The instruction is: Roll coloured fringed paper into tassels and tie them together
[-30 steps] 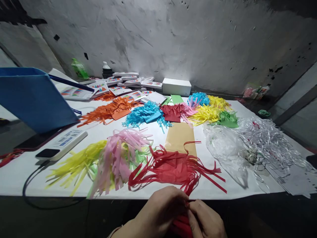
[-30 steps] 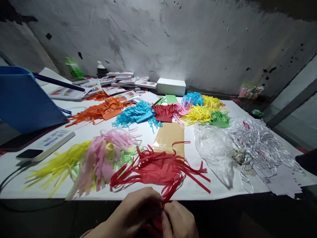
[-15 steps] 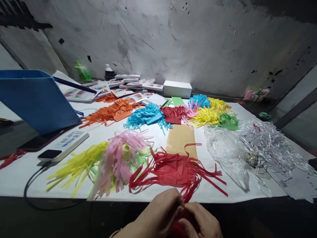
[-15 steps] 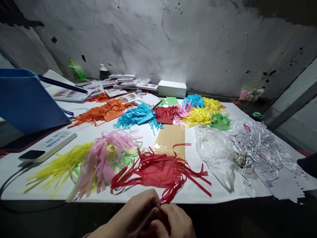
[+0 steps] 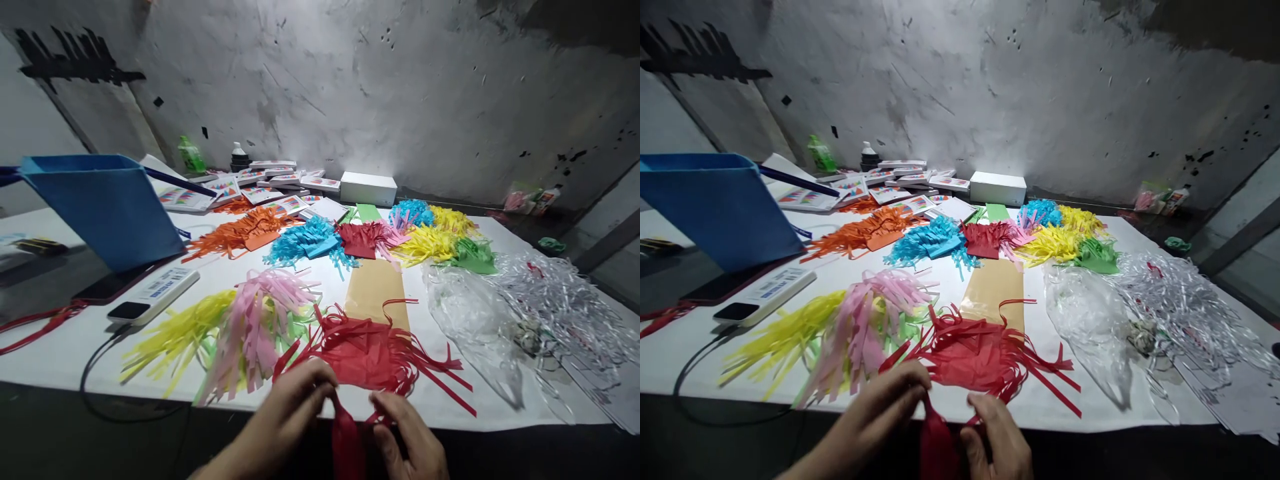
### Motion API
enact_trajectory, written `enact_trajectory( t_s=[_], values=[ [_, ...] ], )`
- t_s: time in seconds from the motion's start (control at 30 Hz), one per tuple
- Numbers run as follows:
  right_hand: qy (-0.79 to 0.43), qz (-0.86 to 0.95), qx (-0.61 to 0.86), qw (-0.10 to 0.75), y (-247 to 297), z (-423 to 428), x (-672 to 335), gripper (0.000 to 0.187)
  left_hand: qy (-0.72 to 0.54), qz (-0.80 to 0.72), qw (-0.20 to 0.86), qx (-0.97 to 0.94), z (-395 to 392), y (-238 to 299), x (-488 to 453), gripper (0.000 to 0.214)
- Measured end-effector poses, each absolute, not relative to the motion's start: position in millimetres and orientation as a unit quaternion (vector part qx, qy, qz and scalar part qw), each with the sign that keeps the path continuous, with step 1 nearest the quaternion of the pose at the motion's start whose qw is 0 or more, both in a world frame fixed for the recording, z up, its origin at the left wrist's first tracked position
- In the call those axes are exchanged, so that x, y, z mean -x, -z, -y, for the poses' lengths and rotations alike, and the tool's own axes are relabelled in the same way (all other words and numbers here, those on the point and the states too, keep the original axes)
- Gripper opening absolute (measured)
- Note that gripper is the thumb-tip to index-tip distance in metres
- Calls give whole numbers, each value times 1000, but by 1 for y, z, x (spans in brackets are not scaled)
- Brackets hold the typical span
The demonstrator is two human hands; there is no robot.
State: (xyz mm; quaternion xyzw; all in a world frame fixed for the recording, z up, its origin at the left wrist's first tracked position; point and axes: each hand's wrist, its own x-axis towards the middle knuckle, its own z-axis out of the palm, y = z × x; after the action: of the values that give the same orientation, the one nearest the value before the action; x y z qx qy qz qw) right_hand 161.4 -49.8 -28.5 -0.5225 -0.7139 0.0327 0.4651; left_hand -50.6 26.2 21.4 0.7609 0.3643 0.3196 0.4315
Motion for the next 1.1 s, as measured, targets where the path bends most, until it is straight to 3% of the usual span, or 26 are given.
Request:
enact_trajectory(
  t_s=[0.1, 0.2, 0.3, 0.47, 0.53, 0.6, 0.67, 0.73, 0.83, 0.9, 1.0, 1.1],
  values=[
    [58, 774, 517, 361, 26, 23, -167, 37, -361, -443, 296, -765, -79, -49, 100, 23],
    [132, 796, 534, 253, 39, 3, -166, 38, -379, -533, 107, -749, -133, -81, 139, 35],
    [197, 785, 548, 211, 64, -4, -165, 42, -405, -537, 24, -739, -152, -92, 135, 41],
    [192, 800, 532, 198, 97, 4, -177, 55, -288, -335, 108, -891, -95, -40, 37, 25],
    [181, 807, 530, 189, 103, 11, -183, 57, -166, -219, 170, -946, -73, -12, 5, 44],
    [186, 811, 522, 189, 105, 19, -188, 59, -116, -218, 169, -954, -69, 7, -8, 63],
    [202, 811, 514, 191, 104, 26, -192, 62, -125, -296, 133, -937, -81, 16, -1, 63],
    [220, 812, 507, 188, 102, 32, -195, 65, -168, -389, 85, -902, -99, 14, 17, 47],
    [248, 817, 487, 186, 99, 36, -197, 55, -231, -455, 36, -859, -110, 4, 39, 35],
    [252, 811, 489, 200, 97, 35, -197, 46, -239, -424, 37, -873, -99, 3, 39, 37],
    [239, 806, 488, 233, 93, 33, -199, 40, -213, -280, 78, -933, -64, 17, 20, 59],
    [229, 826, 447, 258, 84, 34, -207, 36, -218, -197, 106, -950, -36, 33, 4, 42]
  ],
)
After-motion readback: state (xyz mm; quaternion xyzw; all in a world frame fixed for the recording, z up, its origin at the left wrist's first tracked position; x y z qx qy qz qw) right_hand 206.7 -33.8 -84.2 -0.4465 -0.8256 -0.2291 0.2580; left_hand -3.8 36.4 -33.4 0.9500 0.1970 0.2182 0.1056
